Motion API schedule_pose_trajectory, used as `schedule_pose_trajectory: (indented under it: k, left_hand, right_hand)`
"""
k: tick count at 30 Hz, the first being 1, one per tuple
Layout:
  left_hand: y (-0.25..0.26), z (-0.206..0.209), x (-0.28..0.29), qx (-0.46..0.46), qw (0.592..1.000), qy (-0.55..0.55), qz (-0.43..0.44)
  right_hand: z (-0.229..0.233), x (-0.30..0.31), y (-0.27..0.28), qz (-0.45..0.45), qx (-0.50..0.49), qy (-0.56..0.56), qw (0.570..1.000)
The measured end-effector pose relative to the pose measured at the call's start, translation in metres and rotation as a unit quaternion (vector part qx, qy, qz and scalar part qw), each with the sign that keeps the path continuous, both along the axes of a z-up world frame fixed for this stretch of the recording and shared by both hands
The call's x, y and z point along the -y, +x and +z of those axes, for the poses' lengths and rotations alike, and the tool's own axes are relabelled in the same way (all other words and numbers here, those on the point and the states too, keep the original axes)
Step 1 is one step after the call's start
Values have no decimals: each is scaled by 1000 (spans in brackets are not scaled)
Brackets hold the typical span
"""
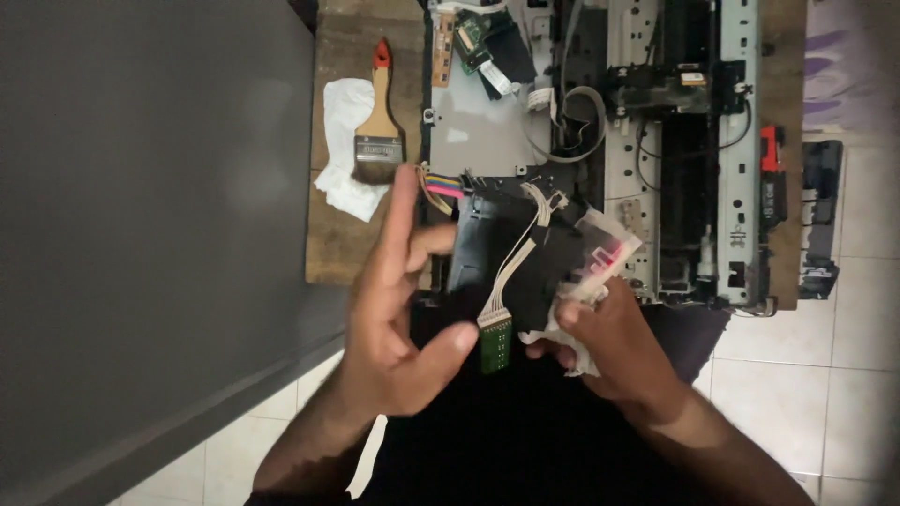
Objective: The person holds a small green circuit board attached to a black housing and uses a screwdriver to tighten screws on the component. The workspace contains a disassembled electronic device, a paintbrush, and other tools.
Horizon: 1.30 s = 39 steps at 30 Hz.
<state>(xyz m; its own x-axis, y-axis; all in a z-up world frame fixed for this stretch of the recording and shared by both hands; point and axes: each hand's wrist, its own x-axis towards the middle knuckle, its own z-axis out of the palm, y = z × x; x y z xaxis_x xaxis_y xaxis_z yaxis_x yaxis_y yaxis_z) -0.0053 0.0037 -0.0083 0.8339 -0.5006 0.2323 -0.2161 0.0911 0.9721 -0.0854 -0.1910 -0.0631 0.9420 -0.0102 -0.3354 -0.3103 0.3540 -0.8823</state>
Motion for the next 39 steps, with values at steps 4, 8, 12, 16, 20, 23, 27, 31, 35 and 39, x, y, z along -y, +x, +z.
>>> schedule_pose_trajectory:
  k: [4,8,12,16,20,23,27,31,35,39]
  left_hand:
    - [-9,-28,-1,37,997,-27,-61]
    - [-16,-85,-3,186,982,0,-28]
    - [-29,-104,16,254,953,47,159]
    - [-30,-91,27,263,942,36,206]
    - [-25,-84,31,207,952,7,224]
    - [-24,-71,40,157,966,-45,201]
    - [-21,-65,40,79,977,-62,190]
    - [-15,-45,40,-25,980,-103,169]
    - [-10,-45,36,-28,982,-85,165]
    - [-4,-58,33,25,986,-45,161]
  right_hand:
    - [-2,3,-5,-8,18,51,999]
    - [-41,21,-13,78,158,-281,943]
    - [-27,-1,-10,-1,0,123,992]
    - [-34,-7,-10,-42,-38,96,994]
    - [-34,-8,-9,-27,-43,73,996]
    - [-29,-6,-10,-7,-52,21,998]
    - [-10,1,-12,70,-113,-18,991]
    - [13,5,-18,127,-115,-125,977]
    - [19,6,-27,34,140,-368,919]
    - [9,4,-22,32,247,-387,888]
